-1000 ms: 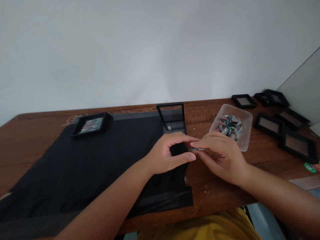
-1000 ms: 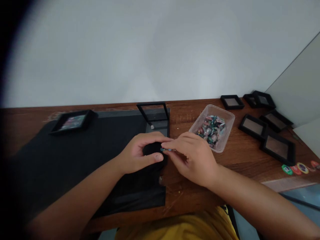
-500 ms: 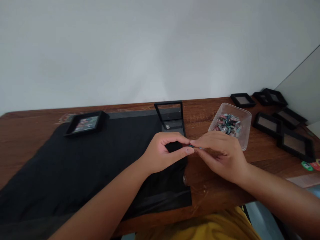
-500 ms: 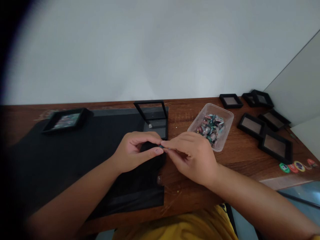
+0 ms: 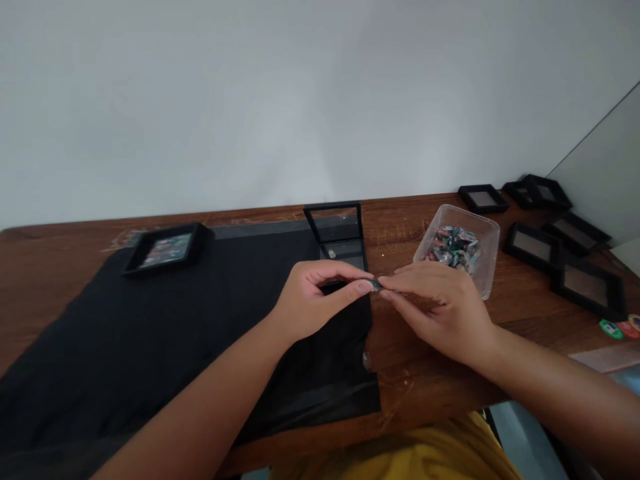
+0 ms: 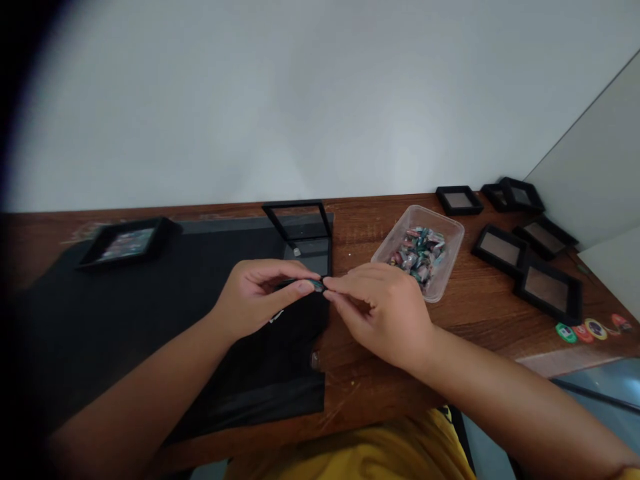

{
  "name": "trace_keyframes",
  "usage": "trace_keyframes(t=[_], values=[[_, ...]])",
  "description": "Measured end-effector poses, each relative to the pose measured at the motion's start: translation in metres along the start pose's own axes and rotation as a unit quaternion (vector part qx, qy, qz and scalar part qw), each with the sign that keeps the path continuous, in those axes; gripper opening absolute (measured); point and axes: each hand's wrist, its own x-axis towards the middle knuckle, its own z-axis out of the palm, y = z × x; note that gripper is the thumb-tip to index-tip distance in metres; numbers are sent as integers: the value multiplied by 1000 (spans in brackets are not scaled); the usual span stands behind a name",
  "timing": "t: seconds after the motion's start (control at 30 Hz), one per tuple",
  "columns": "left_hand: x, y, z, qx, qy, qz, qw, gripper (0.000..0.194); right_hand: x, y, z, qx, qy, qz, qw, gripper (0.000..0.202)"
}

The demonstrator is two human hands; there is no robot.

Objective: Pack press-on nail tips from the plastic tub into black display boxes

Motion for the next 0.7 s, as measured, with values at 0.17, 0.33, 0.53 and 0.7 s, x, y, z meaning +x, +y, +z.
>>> trace_keyframes(t=[0.17,0.33,0.53,0.7], values=[[1,-3,-1,-7,24,-14,1000,14,0,-1,-1,-9,-3,11,1000,15],[0,-5,-1,-9,40,-16,999,14,0,-1,-1,-10,-2,4,1000,15],[3,-12,-12,109,117,22,987,14,-1,-3,1,-7,-7,-1,1000,13],[8,-22,-27,182,183,21,966,14,-1,-5,-1,0,3,-16,1000,12]])
